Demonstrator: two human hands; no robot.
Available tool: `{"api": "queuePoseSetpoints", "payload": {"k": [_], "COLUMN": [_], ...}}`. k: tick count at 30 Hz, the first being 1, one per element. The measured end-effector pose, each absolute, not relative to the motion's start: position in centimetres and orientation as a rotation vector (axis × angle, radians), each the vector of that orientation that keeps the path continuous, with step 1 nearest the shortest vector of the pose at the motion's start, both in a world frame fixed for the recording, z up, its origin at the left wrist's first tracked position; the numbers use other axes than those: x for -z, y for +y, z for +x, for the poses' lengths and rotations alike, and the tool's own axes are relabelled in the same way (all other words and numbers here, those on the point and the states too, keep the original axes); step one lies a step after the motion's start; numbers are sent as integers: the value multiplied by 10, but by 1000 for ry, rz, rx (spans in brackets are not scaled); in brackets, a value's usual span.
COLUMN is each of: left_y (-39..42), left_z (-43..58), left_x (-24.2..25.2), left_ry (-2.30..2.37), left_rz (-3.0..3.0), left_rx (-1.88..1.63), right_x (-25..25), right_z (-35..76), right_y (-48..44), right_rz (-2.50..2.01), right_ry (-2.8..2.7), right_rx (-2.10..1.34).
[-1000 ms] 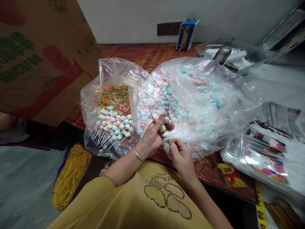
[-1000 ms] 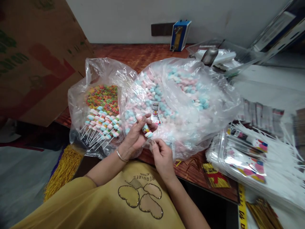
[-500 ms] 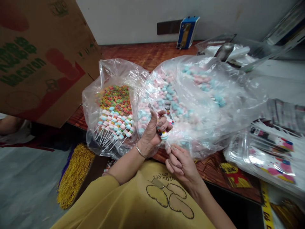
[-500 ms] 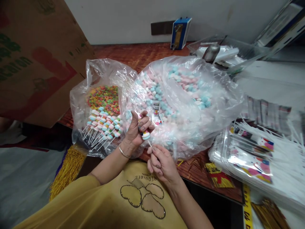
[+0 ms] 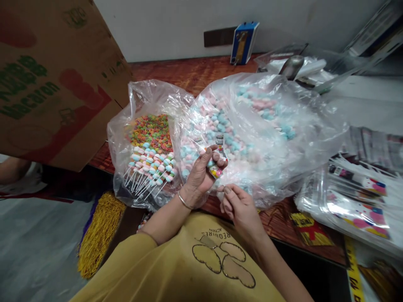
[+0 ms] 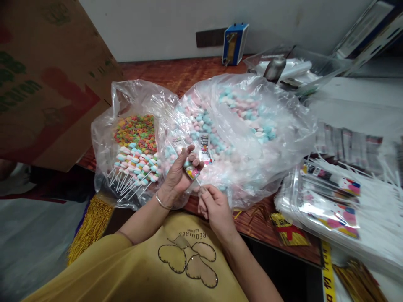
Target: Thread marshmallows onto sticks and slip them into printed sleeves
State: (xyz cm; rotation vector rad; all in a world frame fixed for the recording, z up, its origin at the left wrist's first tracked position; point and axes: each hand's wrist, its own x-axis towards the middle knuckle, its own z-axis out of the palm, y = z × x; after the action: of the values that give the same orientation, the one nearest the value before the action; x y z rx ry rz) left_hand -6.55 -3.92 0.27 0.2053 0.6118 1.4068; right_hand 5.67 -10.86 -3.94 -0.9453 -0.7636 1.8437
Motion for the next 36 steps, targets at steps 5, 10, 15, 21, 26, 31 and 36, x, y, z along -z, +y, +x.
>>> {"api": "queuePoseSetpoints", "payload": {"k": [5, 10, 15, 21, 26, 31, 36], "left_y": [-40, -37, -48, -54, -55, -70, -75], "left_z": [-68, -61, -41, -45, -48, -36, -40], "left_x": [-7, -6, 4, 10, 15, 25, 23], "left_ry": [577, 722, 850, 861, 824, 860, 829], "left_rz": [291, 250, 314, 430, 504, 573, 562], "left_rx": [-1371, -1399, -1392, -1386, -1346, -1285, -1268], "right_x": [33, 42, 51, 45, 43, 51, 59], "right_z": [60, 62, 57, 61, 57, 47, 54], "right_y": [-110, -109, -100, -100, -105, -100, -100], "right_rz": [-787, -1235, -1328, -1350, -1279, -1273, -1298], "right_ry": [-674, -1517, -1939, -1771, -1611, -1522, -1488], "right_rx": [-2083, -1060, -306, -790, -950, -892, -782]}}
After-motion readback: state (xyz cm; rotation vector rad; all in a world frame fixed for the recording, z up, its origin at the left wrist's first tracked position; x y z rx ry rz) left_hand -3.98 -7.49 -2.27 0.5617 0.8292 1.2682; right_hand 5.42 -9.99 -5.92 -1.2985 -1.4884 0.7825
